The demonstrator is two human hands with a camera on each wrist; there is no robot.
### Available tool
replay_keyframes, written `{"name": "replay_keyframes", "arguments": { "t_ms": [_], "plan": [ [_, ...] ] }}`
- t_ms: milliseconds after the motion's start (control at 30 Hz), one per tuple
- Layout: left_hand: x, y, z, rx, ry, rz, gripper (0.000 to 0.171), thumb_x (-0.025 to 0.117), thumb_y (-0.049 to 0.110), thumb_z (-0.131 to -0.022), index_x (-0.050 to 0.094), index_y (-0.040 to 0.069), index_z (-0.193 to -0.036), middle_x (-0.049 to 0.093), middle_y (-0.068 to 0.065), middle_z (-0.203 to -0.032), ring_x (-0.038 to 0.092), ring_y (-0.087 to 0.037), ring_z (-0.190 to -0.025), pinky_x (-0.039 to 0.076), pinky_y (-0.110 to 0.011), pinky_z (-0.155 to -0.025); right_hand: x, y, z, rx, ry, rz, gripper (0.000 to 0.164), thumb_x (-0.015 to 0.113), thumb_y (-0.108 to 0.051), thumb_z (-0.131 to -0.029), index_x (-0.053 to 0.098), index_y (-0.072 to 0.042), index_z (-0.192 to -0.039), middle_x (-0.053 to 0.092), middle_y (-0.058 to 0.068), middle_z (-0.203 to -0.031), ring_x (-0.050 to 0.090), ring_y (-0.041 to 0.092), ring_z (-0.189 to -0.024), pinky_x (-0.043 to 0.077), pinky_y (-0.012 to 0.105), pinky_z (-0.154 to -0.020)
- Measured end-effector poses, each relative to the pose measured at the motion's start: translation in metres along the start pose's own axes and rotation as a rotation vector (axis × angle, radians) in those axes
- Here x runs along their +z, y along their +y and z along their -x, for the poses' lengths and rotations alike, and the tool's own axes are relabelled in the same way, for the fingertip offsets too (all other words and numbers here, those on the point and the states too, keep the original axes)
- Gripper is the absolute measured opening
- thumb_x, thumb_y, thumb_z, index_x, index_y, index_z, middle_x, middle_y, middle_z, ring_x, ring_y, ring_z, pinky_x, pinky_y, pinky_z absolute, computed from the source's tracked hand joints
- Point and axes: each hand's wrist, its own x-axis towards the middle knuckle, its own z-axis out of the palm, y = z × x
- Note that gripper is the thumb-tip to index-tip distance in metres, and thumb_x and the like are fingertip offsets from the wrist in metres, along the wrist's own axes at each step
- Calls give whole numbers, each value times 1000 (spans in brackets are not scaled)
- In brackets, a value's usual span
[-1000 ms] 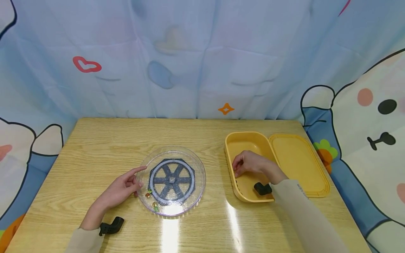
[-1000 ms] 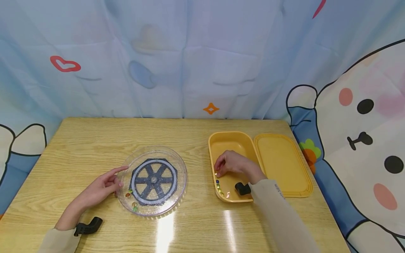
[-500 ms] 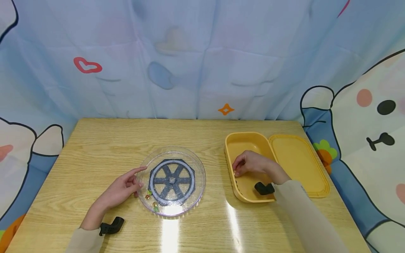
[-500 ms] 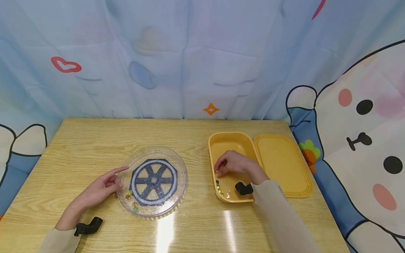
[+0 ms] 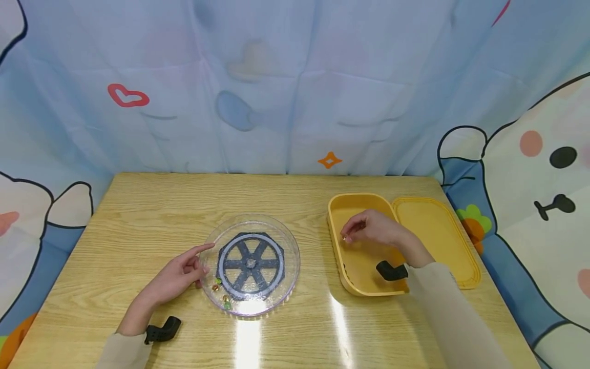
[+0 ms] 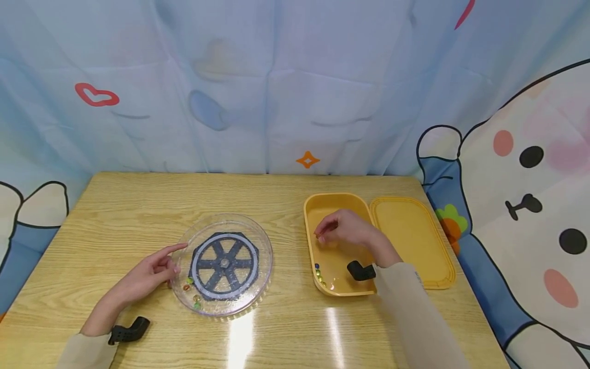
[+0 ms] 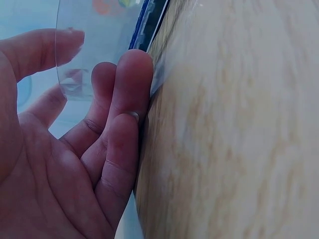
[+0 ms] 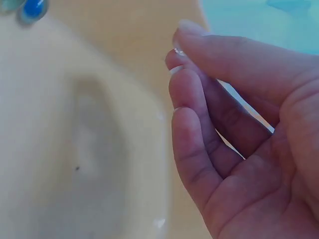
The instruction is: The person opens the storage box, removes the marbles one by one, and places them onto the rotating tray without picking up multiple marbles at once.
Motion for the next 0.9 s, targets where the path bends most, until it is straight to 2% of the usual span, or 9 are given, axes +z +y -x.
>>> {"name": "replay_keyframes", "arguments": {
  "t_ms": [167,300,567,733,900],
  "plan": [
    [0,0,2,-5,4,-9,55,59,15,-101,40,14,-153,56,-10,-86,65,-24,-72,54,-34,-67,1,-11,3,-10,54,9,18,78,-10,-87,75,1,-100,73,8,-96,68,19,-84,56,29,-75],
    [-1,1,2,-11,8,-9,55,60,15,-101,40,15,-153,56,-11,-87,65,-24,-72,54,-34,-68,6,-22,5,-59,91,29,18,77,-11,-88,75,-1,-102,74,6,-97,68,19,-84,56,31,-73],
    [-1,0,1,20,9,-6,55,60,14,-101,41,12,-152,57,-10,-85,65,-23,-71,55,-34,-67,30,-43,0,-164,210,115,13,77,-10,-88,77,-7,-101,73,-1,-94,67,17,-83,56,29,-73],
    [0,-3,-1,23,6,-5,55,59,13,-101,41,14,-152,58,-10,-85,65,-23,-70,55,-34,-68,51,-54,-7,-226,223,119,12,76,-6,-88,77,-9,-100,71,-3,-92,65,15,-82,56,30,-74],
    [0,-4,-2,27,8,5,55,59,10,-101,40,13,-153,58,-10,-85,65,-24,-70,56,-35,-68,75,-64,-14,-299,186,146,13,76,-5,-88,77,-7,-100,72,-4,-94,64,12,-81,55,31,-74]
  ]
}}
